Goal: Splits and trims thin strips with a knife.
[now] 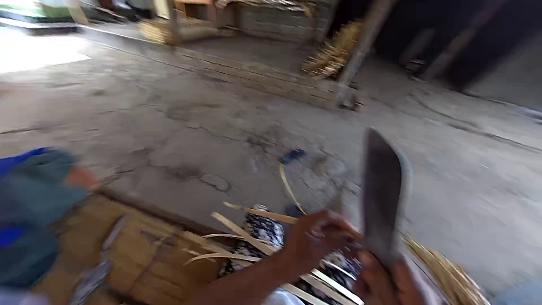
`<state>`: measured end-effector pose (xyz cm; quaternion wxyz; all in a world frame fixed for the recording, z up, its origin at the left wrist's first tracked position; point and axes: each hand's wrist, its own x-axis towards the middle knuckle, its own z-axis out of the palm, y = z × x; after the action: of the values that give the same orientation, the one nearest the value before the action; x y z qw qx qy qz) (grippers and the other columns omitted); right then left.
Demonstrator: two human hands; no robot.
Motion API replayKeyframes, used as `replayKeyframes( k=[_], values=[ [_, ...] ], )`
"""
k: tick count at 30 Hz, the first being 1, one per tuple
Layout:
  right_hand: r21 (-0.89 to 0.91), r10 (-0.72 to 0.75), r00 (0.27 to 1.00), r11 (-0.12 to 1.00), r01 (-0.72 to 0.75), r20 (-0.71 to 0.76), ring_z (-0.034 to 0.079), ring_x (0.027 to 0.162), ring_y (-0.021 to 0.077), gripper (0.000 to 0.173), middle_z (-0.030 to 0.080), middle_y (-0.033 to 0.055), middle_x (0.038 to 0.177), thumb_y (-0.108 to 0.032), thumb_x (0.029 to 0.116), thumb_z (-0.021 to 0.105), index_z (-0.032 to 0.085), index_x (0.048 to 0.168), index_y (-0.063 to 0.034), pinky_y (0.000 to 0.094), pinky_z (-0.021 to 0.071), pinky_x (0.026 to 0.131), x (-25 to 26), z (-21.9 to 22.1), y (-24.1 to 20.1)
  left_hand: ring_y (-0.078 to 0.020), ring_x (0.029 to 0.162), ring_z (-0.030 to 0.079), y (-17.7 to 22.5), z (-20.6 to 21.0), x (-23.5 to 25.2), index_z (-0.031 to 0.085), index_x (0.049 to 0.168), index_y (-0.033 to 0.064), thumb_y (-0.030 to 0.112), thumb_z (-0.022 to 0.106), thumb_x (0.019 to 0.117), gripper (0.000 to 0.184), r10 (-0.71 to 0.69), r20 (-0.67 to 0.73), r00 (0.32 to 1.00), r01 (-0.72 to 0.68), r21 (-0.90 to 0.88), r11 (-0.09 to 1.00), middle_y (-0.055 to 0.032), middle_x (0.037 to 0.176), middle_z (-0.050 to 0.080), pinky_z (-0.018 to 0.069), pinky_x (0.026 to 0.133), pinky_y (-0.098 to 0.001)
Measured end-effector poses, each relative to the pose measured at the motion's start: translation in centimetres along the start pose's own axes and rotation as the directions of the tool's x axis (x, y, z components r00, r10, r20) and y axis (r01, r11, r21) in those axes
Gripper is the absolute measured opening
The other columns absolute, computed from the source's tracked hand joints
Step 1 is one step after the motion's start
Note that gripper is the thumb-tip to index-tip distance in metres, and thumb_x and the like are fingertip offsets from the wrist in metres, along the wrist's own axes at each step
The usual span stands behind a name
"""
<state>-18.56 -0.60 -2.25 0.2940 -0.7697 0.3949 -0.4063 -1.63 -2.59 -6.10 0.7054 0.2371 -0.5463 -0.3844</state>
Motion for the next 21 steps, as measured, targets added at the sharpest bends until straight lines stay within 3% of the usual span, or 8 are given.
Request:
replayKeyframes(
  k=[3,6,19,21],
  values=[
    [-0.012,-0.05,0.995,0.999,0.049,-0.081,0.063,0.059,0.0007,0.022,0.074,0.0008,0.089,-0.02,0.1076,0.051,0.061,0.115,-0.0025,0.0198,0.0555,0.051,0.0,0.8,0.3,-0.0016,0.095,0.068,-0.8,-0.1,-0.3,0.07,0.106,0.0082,0.008,0.069,0.0957,0.01,-0.026,0.006,1.0,0.026,0.043,0.999,0.0056,0.103,0.072,0.059,0.086,-0.0216],
    [-0.045,-0.102,0.99,0.994,0.098,-0.101,0.061,0.058,-0.0002,0.021,0.073,-0.0011,0.087,-0.023,0.1078,0.05,0.061,0.113,-0.0062,0.0169,0.0538,0.051,0.0,0.8,0.8,-0.0022,0.092,0.069,-0.8,-0.2,-0.4,0.071,0.107,0.0141,0.015,0.07,0.0959,0.011,-0.055,0.004,0.998,0.055,0.044,0.998,0.0067,0.102,0.073,0.0596,0.084,-0.021],
    [-0.12,-0.151,0.984,0.983,0.14,-0.091,0.06,0.059,-0.0007,0.02,0.071,0.0011,0.085,-0.02,0.1074,0.049,0.06,0.111,-0.0034,0.0145,0.0522,0.052,-0.2,-0.1,0.7,-0.0026,0.092,0.07,-0.6,0.3,-0.5,0.073,0.105,0.0151,0.017,0.073,0.0938,0.012,-0.114,0.011,0.993,0.114,-0.003,0.993,0.0062,0.101,0.073,0.0592,0.085,-0.0199],
    [-0.116,-0.159,0.984,0.982,0.149,-0.075,0.059,0.058,0.0001,0.022,0.066,0.002,0.079,-0.018,0.1068,0.05,0.062,0.113,-0.0013,0.0145,0.0517,0.052,-0.2,-0.2,0.6,-0.0035,0.092,0.07,-0.7,0.3,-0.6,0.073,0.106,0.0145,0.016,0.073,0.0934,0.012,-0.115,0.016,0.993,0.116,-0.022,0.993,0.0049,0.101,0.074,0.0592,0.086,-0.0207]
  ],
)
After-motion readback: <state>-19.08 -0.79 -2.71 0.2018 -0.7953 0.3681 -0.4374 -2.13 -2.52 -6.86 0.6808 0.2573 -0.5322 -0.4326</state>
